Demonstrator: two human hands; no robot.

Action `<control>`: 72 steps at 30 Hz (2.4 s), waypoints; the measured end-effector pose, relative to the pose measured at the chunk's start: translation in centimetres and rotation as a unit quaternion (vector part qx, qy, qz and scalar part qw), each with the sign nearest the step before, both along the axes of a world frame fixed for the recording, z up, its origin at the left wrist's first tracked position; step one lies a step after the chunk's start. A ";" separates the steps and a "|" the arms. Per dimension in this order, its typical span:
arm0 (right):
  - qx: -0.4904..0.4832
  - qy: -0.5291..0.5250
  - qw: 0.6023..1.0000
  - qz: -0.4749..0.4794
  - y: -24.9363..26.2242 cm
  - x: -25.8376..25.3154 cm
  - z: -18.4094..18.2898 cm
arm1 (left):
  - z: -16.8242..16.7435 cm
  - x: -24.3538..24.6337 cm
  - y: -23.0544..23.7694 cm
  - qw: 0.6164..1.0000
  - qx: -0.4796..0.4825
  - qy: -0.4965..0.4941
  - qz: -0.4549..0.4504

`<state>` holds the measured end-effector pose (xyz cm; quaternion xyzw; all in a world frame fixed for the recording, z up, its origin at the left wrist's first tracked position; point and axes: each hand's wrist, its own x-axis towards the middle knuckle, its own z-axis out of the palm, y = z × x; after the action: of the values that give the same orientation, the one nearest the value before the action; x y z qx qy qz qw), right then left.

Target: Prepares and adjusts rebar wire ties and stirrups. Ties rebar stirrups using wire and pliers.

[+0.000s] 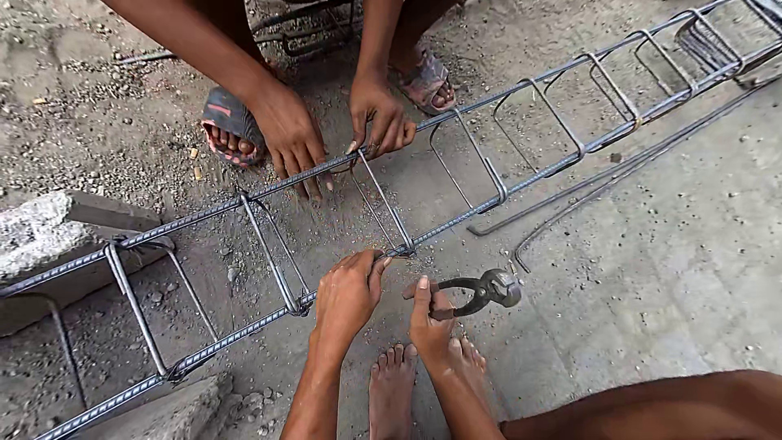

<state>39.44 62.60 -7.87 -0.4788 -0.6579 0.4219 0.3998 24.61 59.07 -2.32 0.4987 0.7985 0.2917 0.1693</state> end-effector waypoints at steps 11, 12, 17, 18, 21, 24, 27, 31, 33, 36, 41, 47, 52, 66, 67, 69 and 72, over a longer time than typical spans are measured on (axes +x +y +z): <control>-0.038 -0.090 0.995 0.019 -0.4 0.1 0.0 | 0.7 -0.4 0.1 0.997 -0.059 -0.053 0.007; -0.133 -0.153 0.979 0.020 0.0 -0.1 0.4 | 0.8 -0.5 0.2 0.996 -0.066 -0.057 0.007; -0.061 -0.023 0.998 0.010 0.0 0.4 1.2 | 1.0 -0.3 0.3 0.996 -0.075 -0.052 0.016; -0.006 0.036 0.999 0.030 0.0 0.2 1.2 | 1.2 -0.3 0.4 0.996 -0.076 -0.051 0.018; -0.079 0.022 0.996 0.043 -0.3 -1.1 2.1 | 1.5 -0.6 0.7 0.994 -0.089 -0.062 0.018; -0.234 -0.033 0.971 0.044 0.3 -0.8 2.5 | 1.3 -0.8 0.9 0.992 -0.107 -0.071 0.017; -0.092 0.134 0.987 0.017 -0.1 -0.6 1.6 | 1.4 -0.6 0.9 0.992 -0.101 -0.064 0.029; -0.222 0.052 0.972 0.061 -0.9 -1.8 1.9 | 1.7 -0.6 1.2 0.989 -0.119 -0.076 0.046; -0.250 0.026 0.964 0.086 -1.7 -2.1 2.0 | 1.7 -0.6 1.4 0.987 -0.131 -0.077 0.055; -0.115 0.150 0.982 0.024 -2.4 -2.1 1.2 | 2.2 -0.5 1.5 0.983 -0.144 -0.088 0.070; -0.256 0.085 0.963 0.029 -0.8 -2.0 2.0 | 2.7 -1.4 2.7 0.959 -0.224 -0.151 0.085; -0.192 0.218 0.956 -0.034 -1.2 -1.9 1.5 | 3.3 -1.2 2.9 0.953 -0.247 -0.147 0.097; -0.343 0.154 0.927 0.010 -1.1 -2.0 2.2 | 3.3 -1.2 3.2 0.955 -0.248 -0.138 0.092; -0.245 0.191 0.950 -0.031 -0.8 -2.6 0.6 | 3.1 -1.0 3.0 0.959 -0.239 -0.126 0.091; -0.278 0.152 0.949 0.000 -0.7 -2.7 1.0 | 3.2 -1.0 3.1 0.959 -0.238 -0.128 0.090; -0.329 0.105 0.938 0.030 -0.6 -2.4 1.5 | 3.1 -1.1 3.2 0.957 -0.244 -0.133 0.086; -0.260 0.139 0.956 -0.004 0.5 -1.0 2.6 | 3.1 -1.1 3.3 0.954 -0.251 -0.142 0.080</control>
<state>38.43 63.06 -5.30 -0.5057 -0.4617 0.6391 0.3502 23.48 62.35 0.74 0.3280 0.8508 0.1625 0.3771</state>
